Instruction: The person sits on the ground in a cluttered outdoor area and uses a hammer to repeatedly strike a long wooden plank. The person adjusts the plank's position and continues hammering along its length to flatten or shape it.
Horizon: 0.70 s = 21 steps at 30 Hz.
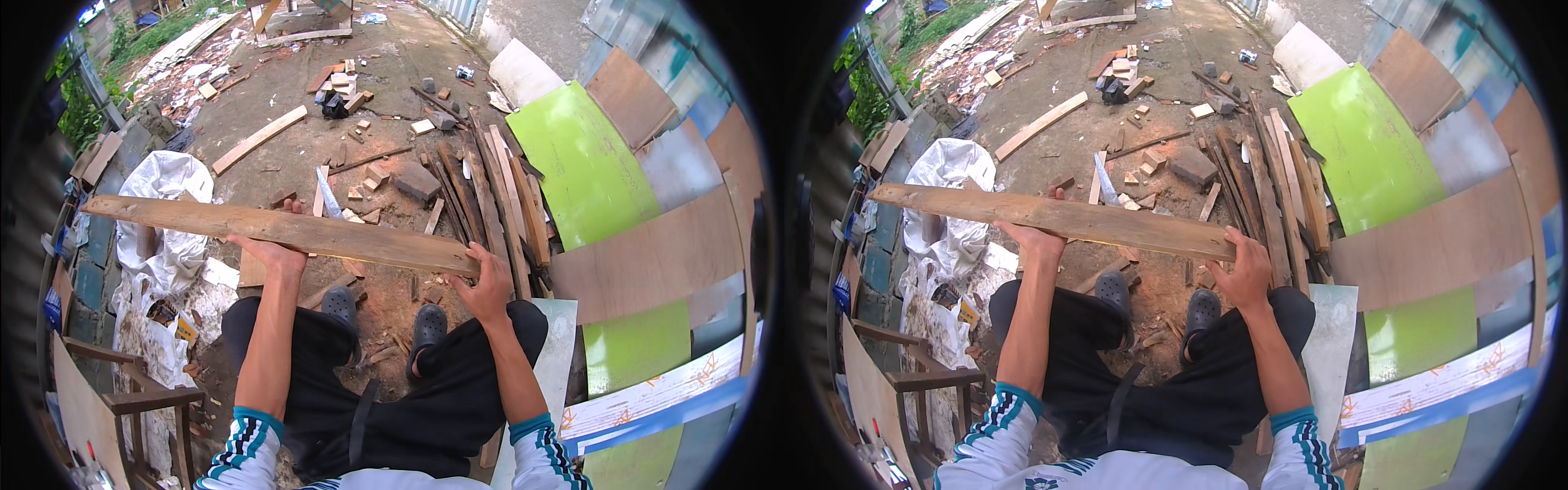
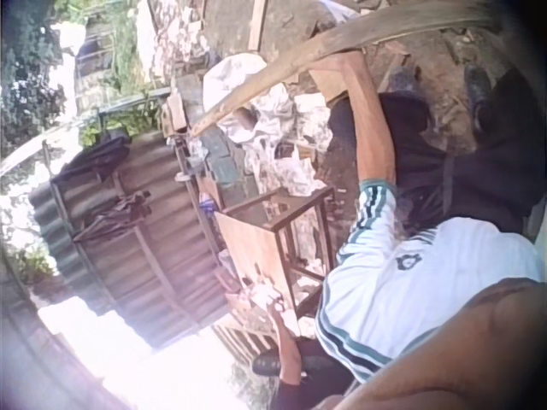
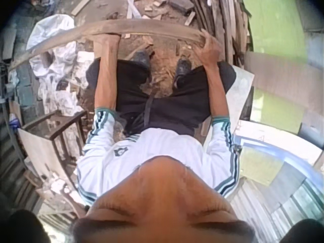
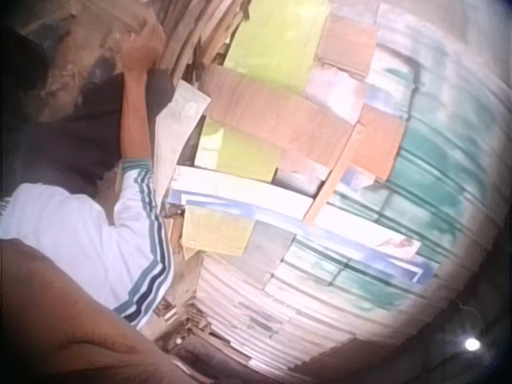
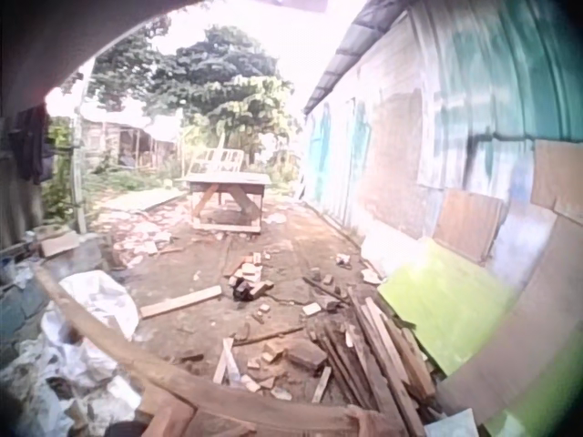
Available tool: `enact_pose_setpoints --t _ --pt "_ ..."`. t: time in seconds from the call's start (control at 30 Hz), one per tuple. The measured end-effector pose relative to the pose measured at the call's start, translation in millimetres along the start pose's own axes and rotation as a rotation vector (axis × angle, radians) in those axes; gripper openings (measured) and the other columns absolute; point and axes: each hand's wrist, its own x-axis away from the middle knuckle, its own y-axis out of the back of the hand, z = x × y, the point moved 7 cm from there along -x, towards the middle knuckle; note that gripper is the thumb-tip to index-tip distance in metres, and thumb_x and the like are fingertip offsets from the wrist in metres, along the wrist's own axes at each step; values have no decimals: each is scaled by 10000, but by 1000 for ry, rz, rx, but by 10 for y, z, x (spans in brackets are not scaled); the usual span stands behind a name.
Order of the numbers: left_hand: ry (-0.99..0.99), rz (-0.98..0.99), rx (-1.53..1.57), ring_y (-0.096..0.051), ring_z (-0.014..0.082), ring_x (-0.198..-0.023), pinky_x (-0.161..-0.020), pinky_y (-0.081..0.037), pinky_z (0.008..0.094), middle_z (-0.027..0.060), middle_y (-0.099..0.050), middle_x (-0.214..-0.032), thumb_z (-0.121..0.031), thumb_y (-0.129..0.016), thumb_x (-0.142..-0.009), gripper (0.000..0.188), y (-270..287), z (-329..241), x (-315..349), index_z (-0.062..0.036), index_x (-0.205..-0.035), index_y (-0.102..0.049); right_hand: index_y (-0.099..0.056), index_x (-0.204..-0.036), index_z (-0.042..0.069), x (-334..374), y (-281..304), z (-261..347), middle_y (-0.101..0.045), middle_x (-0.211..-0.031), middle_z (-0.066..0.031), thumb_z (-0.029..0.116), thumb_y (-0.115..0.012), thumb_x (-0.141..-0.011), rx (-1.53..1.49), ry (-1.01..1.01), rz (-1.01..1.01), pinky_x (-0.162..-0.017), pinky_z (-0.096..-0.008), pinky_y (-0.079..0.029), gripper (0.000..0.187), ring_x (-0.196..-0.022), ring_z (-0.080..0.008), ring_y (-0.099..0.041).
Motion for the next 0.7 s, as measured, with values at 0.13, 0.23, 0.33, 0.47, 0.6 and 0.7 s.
enact_pose_setpoints --t 0.13,0.23,0.33,0.47,0.6,0.7 --pt "-65 -70 -50 -597 281 -928 -922 -460 575 135 -596 -1042 -943 -323 -783 1049 119 -109 71 -26 -1290 -375 -610 -1239 69 -18 -85 39 -693 -1011 -98 365 -858 -731 -30 -40 106 -837 -427 -484 638 -959 -295 -651" --pt "-25 -145 -110 -582 266 -886 -897 -464 575 115 -568 -980 -809 -512 -840 888 290 -218 28 -39 -1263 -384 -626 -1245 98 -50 -167 99 -678 -989 -80 357 -833 -762 -24 0 179 -820 -418 -480 586 -933 -293 -642" --pt "-2 -263 -180 -562 260 -846 -882 -468 565 92 -534 -927 -707 -612 -842 811 431 -355 58 -46 -1251 -381 -642 -1238 133 -39 -294 135 -663 -989 -67 342 -790 -813 -29 39 308 -823 -423 -470 496 -943 -300 -624" --pt "-46 -256 -231 -558 282 -826 -914 -451 539 132 -530 -929 -719 -548 -868 806 475 -598 14 -11 -1223 -403 -645 -1234 163 47 -514 164 -634 -1052 -70 317 -738 -867 -141 41 455 -835 -443 -458 408 -983 -297 -601" --pt "-115 -307 -266 -568 261 -775 -813 -491 477 99 -533 -846 -664 -611 -855 680 588 -801 -64 -51 -1082 -423 -554 -1316 111 296 -910 270 -593 -1138 -135 322 -718 -882 -248 14 680 -933 -466 -443 510 -1071 -353 -569" --pt "-181 -264 -284 -565 244 -737 -755 -501 449 78 -533 -809 -591 -630 -875 563 756 -986 -275 -85 -1018 -429 -468 -1378 53 513 -1250 390 -540 -1241 -187 344 -704 -898 -314 55 862 -1006 -455 -434 608 -1150 -375 -549"
